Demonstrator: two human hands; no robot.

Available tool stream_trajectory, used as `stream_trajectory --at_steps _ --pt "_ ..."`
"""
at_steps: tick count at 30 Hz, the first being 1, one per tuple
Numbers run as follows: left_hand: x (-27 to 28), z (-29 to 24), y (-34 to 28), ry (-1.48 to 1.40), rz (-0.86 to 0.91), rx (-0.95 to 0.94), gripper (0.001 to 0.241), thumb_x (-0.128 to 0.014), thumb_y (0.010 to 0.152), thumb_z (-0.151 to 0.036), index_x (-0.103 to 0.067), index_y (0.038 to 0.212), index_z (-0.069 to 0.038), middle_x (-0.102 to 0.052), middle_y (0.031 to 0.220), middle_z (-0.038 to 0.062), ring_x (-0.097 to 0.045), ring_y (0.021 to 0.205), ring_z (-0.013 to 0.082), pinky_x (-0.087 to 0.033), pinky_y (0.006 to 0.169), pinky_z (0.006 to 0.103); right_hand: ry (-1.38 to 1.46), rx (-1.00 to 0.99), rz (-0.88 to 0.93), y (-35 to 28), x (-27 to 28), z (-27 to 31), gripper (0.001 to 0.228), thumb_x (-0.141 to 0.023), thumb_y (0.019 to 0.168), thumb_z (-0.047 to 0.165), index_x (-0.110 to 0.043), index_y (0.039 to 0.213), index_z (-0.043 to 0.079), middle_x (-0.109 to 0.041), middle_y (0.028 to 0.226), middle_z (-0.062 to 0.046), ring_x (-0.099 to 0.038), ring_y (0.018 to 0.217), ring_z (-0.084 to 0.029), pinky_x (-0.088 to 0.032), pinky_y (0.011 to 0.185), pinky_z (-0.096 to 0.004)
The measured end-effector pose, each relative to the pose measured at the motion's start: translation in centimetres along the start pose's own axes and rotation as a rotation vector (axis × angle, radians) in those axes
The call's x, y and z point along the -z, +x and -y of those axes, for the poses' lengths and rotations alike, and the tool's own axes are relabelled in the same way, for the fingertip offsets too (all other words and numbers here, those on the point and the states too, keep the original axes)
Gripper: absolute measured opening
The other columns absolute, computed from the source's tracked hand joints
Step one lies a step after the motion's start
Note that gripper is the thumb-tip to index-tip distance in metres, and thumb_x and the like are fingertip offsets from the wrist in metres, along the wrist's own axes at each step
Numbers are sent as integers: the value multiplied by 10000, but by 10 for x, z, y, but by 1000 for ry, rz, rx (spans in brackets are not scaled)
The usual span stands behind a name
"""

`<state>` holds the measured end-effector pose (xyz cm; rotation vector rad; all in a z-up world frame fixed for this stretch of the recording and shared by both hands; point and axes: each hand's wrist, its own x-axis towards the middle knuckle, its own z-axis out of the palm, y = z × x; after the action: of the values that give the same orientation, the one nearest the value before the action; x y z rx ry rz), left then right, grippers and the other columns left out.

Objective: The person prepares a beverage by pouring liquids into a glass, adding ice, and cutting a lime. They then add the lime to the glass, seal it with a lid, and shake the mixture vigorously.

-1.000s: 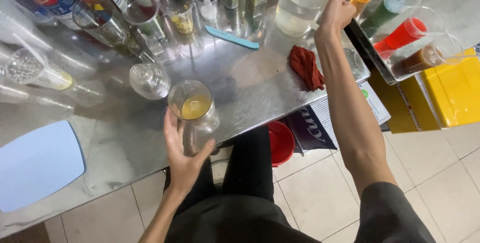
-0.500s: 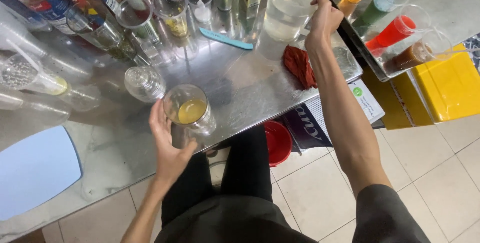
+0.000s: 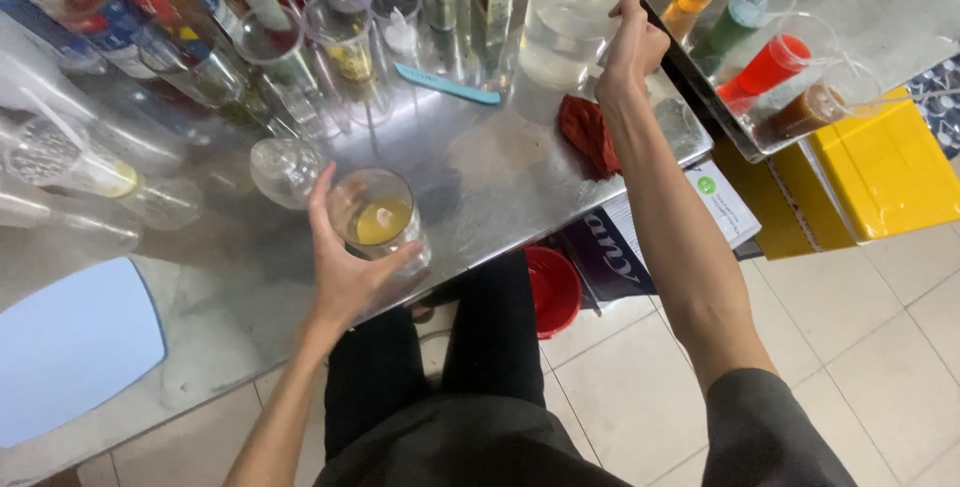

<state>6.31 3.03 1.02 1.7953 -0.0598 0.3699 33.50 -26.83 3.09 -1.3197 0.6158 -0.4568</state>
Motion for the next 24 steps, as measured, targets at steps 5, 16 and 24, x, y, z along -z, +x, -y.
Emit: stream_trajectory --at_steps 5,16,24 --pt "-1 -11 -2 -7 -76 44 1042 -899 684 -164 -290 1527 -94 -515 1420 155 -551 1315 257 -413 1166 382 -31 19 -92 15 -12 -2 429 -706 626 205 -280 568 194 -265 596 41 -225 602 -134 -208 586 -351" --pt "50 22 -14 -18 -294 122 1194 -960 555 -52 -287 1542 -65 -523 1386 220 -527 1340 326 -410 1163 445 -166 156 -294 98 -43 -55 356 -804 555 384 -735 679 58 -724 904 -213 -713 914 -328 -536 870 -413" --pt "106 29 -22 92 -328 149 1160 -960 588 -90 -288 1533 -53 -519 1371 230 -507 1334 399 -404 1130 555 -308 489 -178 105 -22 -64 570 -826 819 614 -696 684 76 -681 687 -129 -665 709 -268 -506 738 -414"
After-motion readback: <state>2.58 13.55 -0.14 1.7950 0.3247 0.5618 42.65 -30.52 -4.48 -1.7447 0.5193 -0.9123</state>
